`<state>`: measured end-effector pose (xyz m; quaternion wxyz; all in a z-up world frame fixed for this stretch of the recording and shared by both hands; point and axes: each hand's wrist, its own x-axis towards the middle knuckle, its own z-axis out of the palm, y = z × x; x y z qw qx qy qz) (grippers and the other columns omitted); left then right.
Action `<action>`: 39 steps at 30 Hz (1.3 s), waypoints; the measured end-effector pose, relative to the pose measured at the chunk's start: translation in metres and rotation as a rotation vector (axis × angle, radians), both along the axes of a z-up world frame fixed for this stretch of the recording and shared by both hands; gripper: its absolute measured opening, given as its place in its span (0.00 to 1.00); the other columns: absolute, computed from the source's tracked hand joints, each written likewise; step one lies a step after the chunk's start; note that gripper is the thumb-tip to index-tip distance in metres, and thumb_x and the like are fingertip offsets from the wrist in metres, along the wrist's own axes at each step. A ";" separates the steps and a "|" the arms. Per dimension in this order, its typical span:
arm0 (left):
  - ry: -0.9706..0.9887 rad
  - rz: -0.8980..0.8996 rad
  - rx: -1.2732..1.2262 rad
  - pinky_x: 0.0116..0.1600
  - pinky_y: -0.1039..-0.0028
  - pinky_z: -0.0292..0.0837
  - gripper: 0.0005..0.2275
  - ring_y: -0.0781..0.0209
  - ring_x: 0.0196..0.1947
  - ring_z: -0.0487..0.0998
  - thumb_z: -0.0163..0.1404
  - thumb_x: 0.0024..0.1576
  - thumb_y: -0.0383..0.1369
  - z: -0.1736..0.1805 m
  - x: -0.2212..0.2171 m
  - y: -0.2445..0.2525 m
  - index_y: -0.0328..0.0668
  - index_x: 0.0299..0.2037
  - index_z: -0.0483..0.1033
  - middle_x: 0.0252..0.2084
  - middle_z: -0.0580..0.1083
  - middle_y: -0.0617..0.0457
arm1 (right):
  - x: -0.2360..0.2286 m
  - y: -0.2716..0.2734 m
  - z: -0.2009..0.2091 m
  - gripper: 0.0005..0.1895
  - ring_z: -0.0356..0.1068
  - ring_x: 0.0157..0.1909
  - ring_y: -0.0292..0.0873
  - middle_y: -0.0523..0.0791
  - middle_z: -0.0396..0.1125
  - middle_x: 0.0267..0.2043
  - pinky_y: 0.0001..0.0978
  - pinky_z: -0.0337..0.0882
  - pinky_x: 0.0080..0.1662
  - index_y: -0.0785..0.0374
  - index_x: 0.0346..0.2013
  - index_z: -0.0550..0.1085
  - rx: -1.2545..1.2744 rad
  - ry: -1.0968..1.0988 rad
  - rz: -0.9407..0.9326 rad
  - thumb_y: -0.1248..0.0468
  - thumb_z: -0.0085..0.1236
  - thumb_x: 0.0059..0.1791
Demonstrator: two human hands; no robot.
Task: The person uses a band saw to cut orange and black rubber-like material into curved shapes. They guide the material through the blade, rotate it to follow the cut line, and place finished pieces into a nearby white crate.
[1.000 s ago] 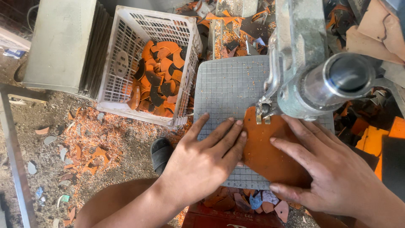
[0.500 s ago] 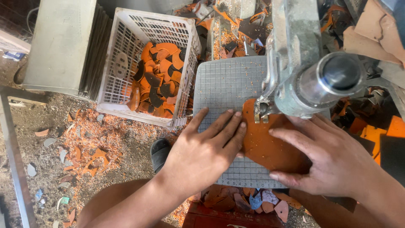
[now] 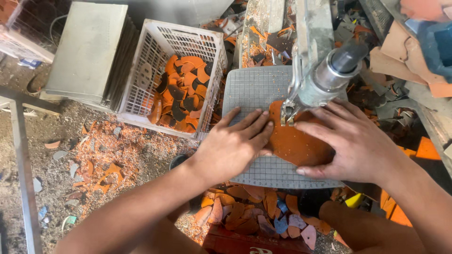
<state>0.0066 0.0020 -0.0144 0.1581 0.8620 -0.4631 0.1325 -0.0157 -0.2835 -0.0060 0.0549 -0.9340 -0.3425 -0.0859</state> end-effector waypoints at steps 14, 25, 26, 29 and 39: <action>-0.043 0.065 0.055 0.66 0.51 0.67 0.24 0.53 0.65 0.73 0.55 0.55 0.43 0.007 -0.005 -0.006 0.32 0.56 0.76 0.61 0.74 0.42 | -0.067 0.038 -0.003 0.42 0.46 0.75 0.72 0.62 0.49 0.75 0.81 0.46 0.66 0.54 0.69 0.64 0.018 -0.007 -0.512 0.32 0.40 0.50; -0.047 0.122 0.059 0.65 0.49 0.70 0.24 0.53 0.64 0.74 0.56 0.53 0.39 0.015 -0.005 -0.012 0.31 0.57 0.76 0.62 0.73 0.40 | -0.045 0.041 -0.002 0.48 0.45 0.74 0.71 0.65 0.48 0.74 0.76 0.42 0.67 0.60 0.70 0.62 0.014 0.073 -0.532 0.29 0.43 0.47; -0.057 0.127 0.058 0.65 0.49 0.70 0.23 0.53 0.64 0.74 0.56 0.54 0.38 0.015 -0.004 -0.012 0.31 0.57 0.76 0.63 0.73 0.40 | -0.045 0.042 -0.001 0.48 0.45 0.74 0.71 0.64 0.49 0.74 0.76 0.42 0.67 0.60 0.70 0.61 0.041 0.078 -0.528 0.30 0.44 0.47; 0.003 0.122 0.003 0.64 0.46 0.70 0.24 0.51 0.63 0.75 0.56 0.53 0.39 0.014 -0.002 -0.013 0.29 0.56 0.76 0.62 0.74 0.39 | -0.044 0.046 0.001 0.47 0.45 0.74 0.70 0.62 0.50 0.74 0.76 0.42 0.67 0.60 0.70 0.61 0.094 0.094 -0.514 0.32 0.46 0.47; 0.011 0.135 0.054 0.64 0.43 0.68 0.24 0.48 0.64 0.74 0.55 0.55 0.39 0.015 -0.001 -0.017 0.28 0.58 0.75 0.62 0.73 0.37 | -0.031 0.043 0.008 0.41 0.49 0.74 0.62 0.53 0.59 0.67 0.72 0.43 0.69 0.56 0.62 0.72 0.054 0.101 -0.466 0.31 0.48 0.46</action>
